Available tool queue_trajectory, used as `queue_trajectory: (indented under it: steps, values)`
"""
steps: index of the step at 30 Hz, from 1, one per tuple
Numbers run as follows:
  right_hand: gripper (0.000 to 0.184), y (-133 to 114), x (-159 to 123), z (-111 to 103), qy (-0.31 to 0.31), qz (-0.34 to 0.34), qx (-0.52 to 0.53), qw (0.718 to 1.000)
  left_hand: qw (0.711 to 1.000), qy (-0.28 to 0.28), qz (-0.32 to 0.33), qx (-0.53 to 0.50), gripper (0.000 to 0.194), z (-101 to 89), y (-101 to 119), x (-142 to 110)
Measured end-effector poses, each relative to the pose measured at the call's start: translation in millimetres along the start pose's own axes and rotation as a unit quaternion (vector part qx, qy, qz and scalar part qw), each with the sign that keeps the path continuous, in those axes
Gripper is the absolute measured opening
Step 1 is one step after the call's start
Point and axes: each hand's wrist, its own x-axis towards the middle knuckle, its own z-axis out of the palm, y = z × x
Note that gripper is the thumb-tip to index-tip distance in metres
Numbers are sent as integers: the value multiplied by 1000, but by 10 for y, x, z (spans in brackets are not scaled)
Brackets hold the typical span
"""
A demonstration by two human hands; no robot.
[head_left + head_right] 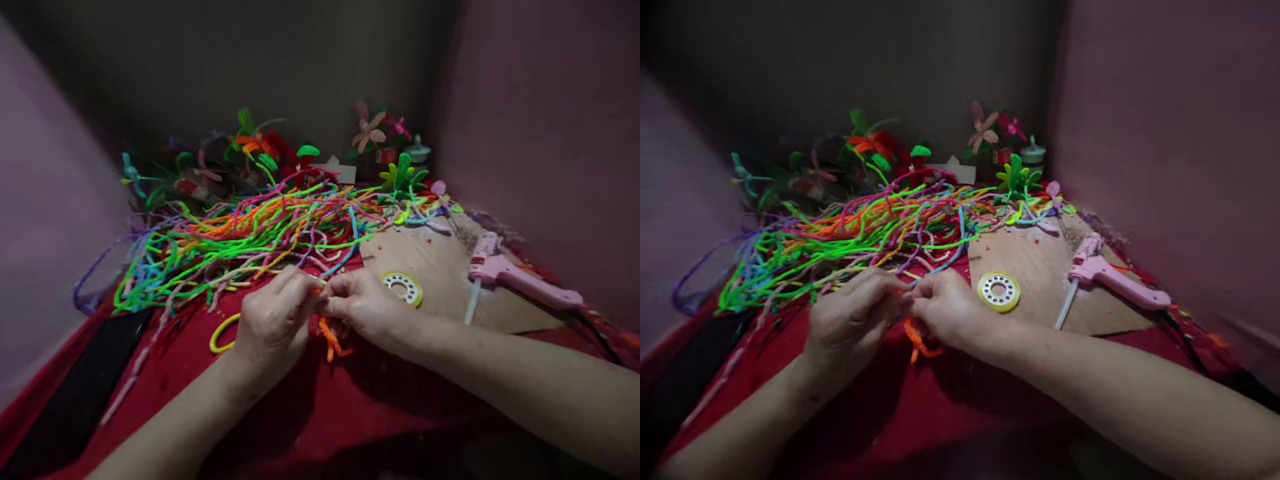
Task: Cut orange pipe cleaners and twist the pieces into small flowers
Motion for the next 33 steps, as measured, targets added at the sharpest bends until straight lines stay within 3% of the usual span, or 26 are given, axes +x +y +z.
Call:
queue_trajectory:
  steps: [2, 4, 7, 10, 13, 15, 16, 19, 20, 22, 24, 25, 27, 28, 30, 31, 33]
  values:
    - [24, -40, -35, 0, 6, -3, 21, 1000, 992, -23, -108, -56, 12, -45, 17, 77]
    - [23, -70, -51, -13, 14, -9, 52, 998, 967, -43, -210, -138, 13, -84, 20, 133]
    - [22, -82, -24, -59, 28, -26, 122, 992, 879, -68, -356, -311, 20, -107, -2, 162]
    - [23, -62, 33, -112, 22, -42, 178, 983, 821, -75, -396, -403, 22, -81, -17, 147]
    - [23, -40, 63, -140, 15, -54, 187, 981, 798, -168, -402, -417, 20, -52, 2, 137]
    - [21, -36, 61, -142, 28, -61, 168, 984, 811, -230, -384, -377, 18, -49, 19, 133]
    - [20, -38, 55, -138, 38, -64, 151, 986, 838, -240, -359, -334, 17, -52, 22, 128]
    - [20, -57, 28, -114, 60, -61, 80, 993, 963, -165, -191, -97, 19, -64, 0, 89]
    - [21, -65, 20, -102, 64, -57, 58, 995, 985, -127, -120, 3, 20, -67, -14, 70]
    - [22, -78, 8, -82, 71, -52, 32, 996, 985, -72, -9, 160, 21, -70, -40, 37]
    - [24, -84, 7, -72, 78, -57, 38, 995, 976, -52, 29, 208, 21, -72, -56, 27]
    - [24, -85, 11, -73, 80, -67, 47, 993, 981, -47, 15, 185, 20, -74, -59, 35]
    - [22, -88, 26, -85, 92, -91, 73, 989, 993, -27, -91, 63, 17, -76, -63, 69]
    - [21, -92, 34, -94, 102, -103, 88, 986, 984, -17, -174, -29, 16, -73, -64, 90]
    - [19, -107, 44, -113, 126, -117, 122, 978, 916, -9, -330, -226, 16, -51, -60, 125]
    - [19, -117, 44, -120, 134, -122, 138, 974, 873, -18, -379, -307, 18, -29, -54, 135]
    - [20, -131, 35, -124, 134, -130, 162, 969, 814, -59, -402, -416, 19, 31, -28, 140]
